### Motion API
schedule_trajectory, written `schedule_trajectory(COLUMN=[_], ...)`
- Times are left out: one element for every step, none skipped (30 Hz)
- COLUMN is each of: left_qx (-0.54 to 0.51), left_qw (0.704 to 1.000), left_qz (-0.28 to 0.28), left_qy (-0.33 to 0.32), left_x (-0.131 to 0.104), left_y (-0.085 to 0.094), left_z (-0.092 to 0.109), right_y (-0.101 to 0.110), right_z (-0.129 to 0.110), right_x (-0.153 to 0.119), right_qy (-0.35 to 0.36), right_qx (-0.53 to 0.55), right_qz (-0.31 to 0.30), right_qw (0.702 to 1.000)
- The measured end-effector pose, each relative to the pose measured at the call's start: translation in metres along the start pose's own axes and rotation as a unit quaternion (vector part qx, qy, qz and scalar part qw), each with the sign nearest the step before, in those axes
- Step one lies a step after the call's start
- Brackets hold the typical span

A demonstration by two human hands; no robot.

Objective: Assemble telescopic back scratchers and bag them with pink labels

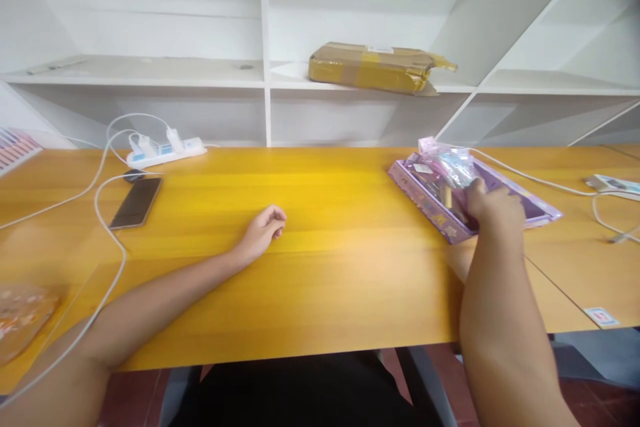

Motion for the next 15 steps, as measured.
schedule_trajectory(left_qx=[0.001, 0.003, 0.005, 0.008, 0.01, 0.009, 0.008, 0.012, 0.025, 0.054, 0.105, 0.178, 0.269, 0.36, 0.437], left_qw=[1.0, 1.0, 1.0, 1.0, 0.999, 0.999, 0.998, 0.997, 0.996, 0.995, 0.99, 0.977, 0.952, 0.917, 0.881], left_qz=[-0.005, -0.012, -0.019, -0.027, -0.035, -0.045, -0.057, -0.069, -0.081, -0.088, -0.09, -0.089, -0.087, -0.083, -0.076], left_qy=[0.0, 0.001, 0.001, 0.002, 0.004, 0.007, 0.011, 0.011, 0.005, -0.008, -0.034, -0.073, -0.116, -0.152, -0.166], left_x=[0.0, -0.001, -0.002, -0.002, -0.002, -0.001, 0.001, 0.006, 0.011, 0.019, 0.028, 0.037, 0.045, 0.052, 0.058], left_y=[-0.001, -0.002, -0.004, -0.006, -0.007, -0.008, -0.007, -0.003, 0.005, 0.017, 0.034, 0.056, 0.08, 0.106, 0.133], left_z=[0.001, 0.001, 0.001, 0.0, -0.001, -0.003, -0.004, -0.004, -0.001, 0.004, 0.013, 0.025, 0.041, 0.056, 0.069], right_y=[-0.004, -0.006, -0.006, -0.004, -0.002, -0.001, -0.001, -0.002, -0.002, -0.003, -0.003, -0.003, -0.003, -0.003, -0.003], right_z=[0.004, 0.008, 0.011, 0.01, 0.008, 0.006, 0.004, 0.004, 0.004, 0.004, 0.004, 0.005, 0.005, 0.006, 0.006], right_x=[0.002, 0.003, 0.003, 0.001, 0.0, -0.001, -0.002, -0.003, -0.003, -0.003, -0.002, -0.002, -0.002, -0.002, -0.002], right_qy=[-0.025, -0.057, -0.083, -0.085, -0.084, -0.083, -0.082, -0.082, -0.083, -0.084, -0.084, -0.085, -0.085, -0.085, -0.087], right_qx=[-0.003, 0.001, 0.007, 0.007, 0.007, 0.008, 0.01, 0.011, 0.011, 0.011, 0.012, 0.013, 0.013, 0.013, 0.013], right_qz=[-0.045, -0.076, -0.088, -0.089, -0.084, -0.08, -0.078, -0.076, -0.074, -0.072, -0.069, -0.066, -0.065, -0.066, -0.069], right_qw=[0.999, 0.996, 0.993, 0.992, 0.993, 0.993, 0.994, 0.994, 0.994, 0.994, 0.994, 0.994, 0.994, 0.994, 0.994])
Point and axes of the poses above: each hand's wrist, its own x-axis towards the middle knuckle, its own y-axis out of the back of the hand, z = x × y, the point moved 7 cm from there along x, towards the middle knuckle, and after that the axes turned 14 degrees about -y, right-handed, at the moved point
